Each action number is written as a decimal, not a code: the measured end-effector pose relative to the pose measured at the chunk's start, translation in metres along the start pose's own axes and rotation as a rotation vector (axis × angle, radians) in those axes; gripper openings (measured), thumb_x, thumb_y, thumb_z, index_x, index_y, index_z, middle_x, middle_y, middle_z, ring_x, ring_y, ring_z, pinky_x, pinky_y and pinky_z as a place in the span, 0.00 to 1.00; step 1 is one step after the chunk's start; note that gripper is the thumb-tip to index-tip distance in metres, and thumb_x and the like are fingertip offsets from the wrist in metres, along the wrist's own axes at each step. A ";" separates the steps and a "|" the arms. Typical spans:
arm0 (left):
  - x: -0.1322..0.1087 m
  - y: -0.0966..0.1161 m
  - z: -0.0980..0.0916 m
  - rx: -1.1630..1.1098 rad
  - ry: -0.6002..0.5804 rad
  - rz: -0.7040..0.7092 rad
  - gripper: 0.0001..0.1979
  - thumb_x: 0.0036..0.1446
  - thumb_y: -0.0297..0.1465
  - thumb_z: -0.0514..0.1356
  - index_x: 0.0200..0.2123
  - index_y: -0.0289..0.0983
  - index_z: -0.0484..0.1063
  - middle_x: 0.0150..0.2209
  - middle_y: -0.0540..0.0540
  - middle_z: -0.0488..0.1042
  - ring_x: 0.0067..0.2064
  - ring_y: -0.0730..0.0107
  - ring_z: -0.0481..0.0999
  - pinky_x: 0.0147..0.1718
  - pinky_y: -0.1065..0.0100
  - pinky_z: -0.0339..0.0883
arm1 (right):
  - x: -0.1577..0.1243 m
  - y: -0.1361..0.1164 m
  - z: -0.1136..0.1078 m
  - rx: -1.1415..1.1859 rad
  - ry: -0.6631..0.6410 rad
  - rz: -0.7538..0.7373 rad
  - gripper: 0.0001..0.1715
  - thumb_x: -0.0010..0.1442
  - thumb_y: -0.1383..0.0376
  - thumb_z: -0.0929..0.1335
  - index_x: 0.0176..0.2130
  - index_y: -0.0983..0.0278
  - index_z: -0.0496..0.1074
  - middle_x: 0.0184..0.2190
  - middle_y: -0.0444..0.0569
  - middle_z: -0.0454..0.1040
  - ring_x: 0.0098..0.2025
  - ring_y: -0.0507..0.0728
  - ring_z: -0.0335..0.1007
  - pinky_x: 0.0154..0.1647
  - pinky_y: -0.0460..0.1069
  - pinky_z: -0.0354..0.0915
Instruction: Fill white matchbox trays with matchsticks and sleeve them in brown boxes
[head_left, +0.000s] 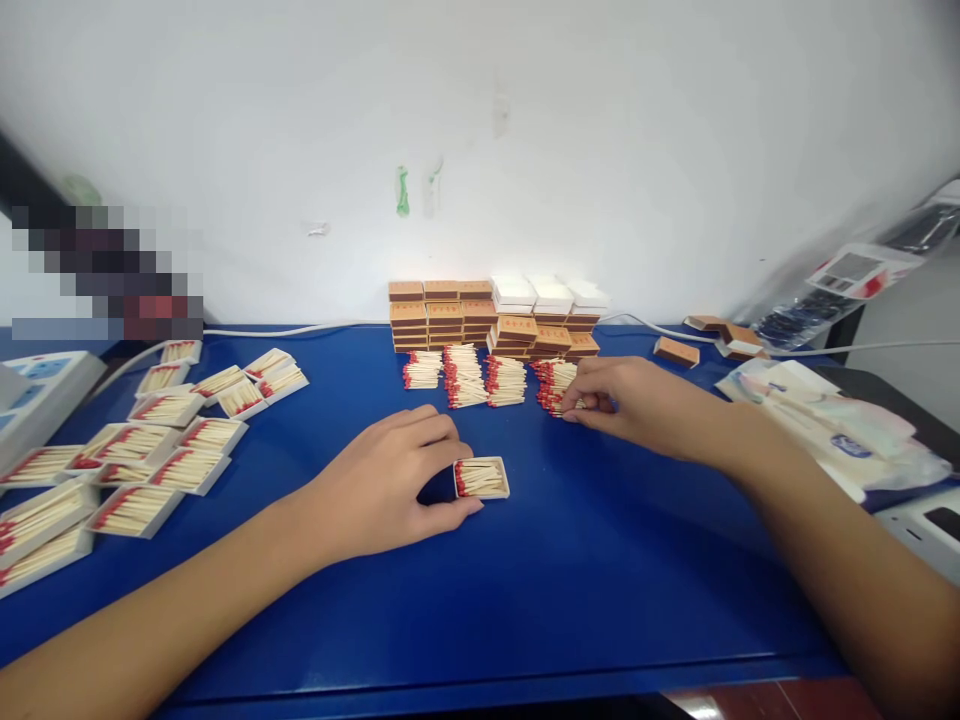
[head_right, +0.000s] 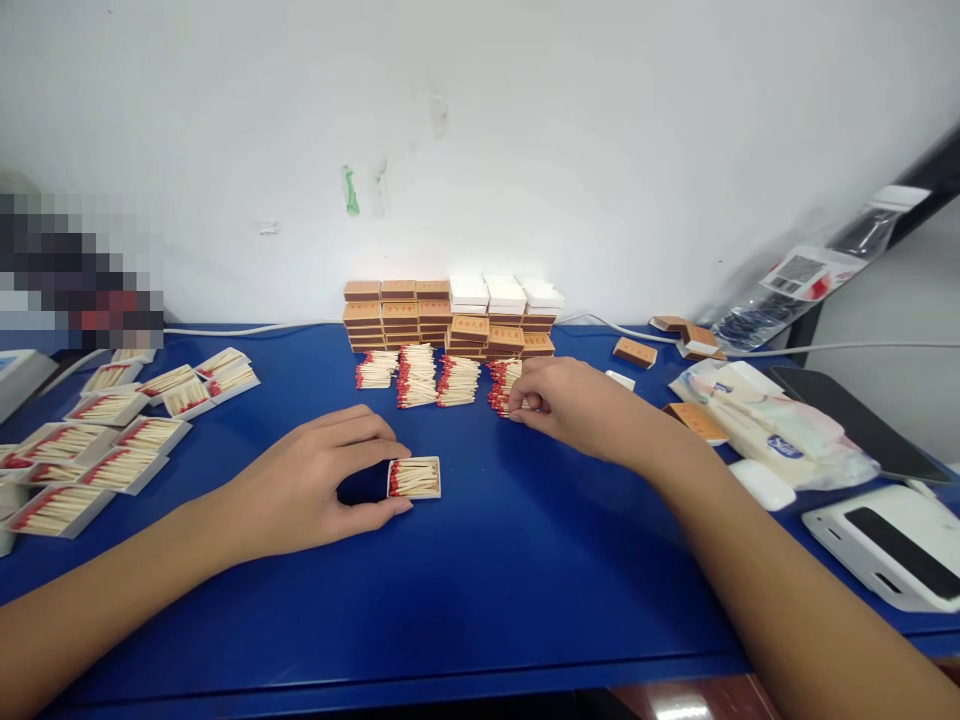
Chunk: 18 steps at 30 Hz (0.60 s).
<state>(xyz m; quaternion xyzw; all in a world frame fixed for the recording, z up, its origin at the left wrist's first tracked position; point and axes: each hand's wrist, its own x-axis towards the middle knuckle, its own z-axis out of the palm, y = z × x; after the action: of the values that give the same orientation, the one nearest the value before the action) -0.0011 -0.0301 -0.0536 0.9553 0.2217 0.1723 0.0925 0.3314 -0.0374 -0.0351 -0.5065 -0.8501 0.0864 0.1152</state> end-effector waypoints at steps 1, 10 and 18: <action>0.000 0.000 0.000 -0.003 0.001 0.002 0.16 0.66 0.41 0.66 0.49 0.35 0.80 0.43 0.43 0.78 0.45 0.58 0.76 0.46 0.57 0.73 | 0.000 0.000 0.000 -0.003 -0.008 -0.001 0.12 0.66 0.65 0.67 0.35 0.61 0.81 0.35 0.51 0.80 0.35 0.58 0.76 0.35 0.50 0.65; 0.000 0.001 0.001 0.016 -0.003 -0.018 0.18 0.65 0.42 0.66 0.50 0.35 0.80 0.42 0.43 0.78 0.44 0.58 0.76 0.46 0.56 0.73 | 0.001 -0.013 0.002 0.043 -0.027 0.023 0.11 0.68 0.61 0.67 0.33 0.60 0.74 0.29 0.46 0.74 0.29 0.55 0.67 0.31 0.50 0.59; 0.002 0.003 0.000 0.047 0.019 -0.047 0.15 0.65 0.44 0.67 0.40 0.36 0.80 0.37 0.45 0.77 0.41 0.60 0.74 0.41 0.59 0.71 | -0.001 -0.087 0.018 0.204 0.090 -0.068 0.05 0.70 0.66 0.69 0.39 0.61 0.76 0.34 0.45 0.74 0.32 0.53 0.69 0.33 0.48 0.63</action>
<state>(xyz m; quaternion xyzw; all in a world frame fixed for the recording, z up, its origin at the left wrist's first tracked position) 0.0021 -0.0317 -0.0527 0.9501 0.2487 0.1738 0.0720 0.2540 -0.0801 -0.0295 -0.4664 -0.8476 0.1454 0.2072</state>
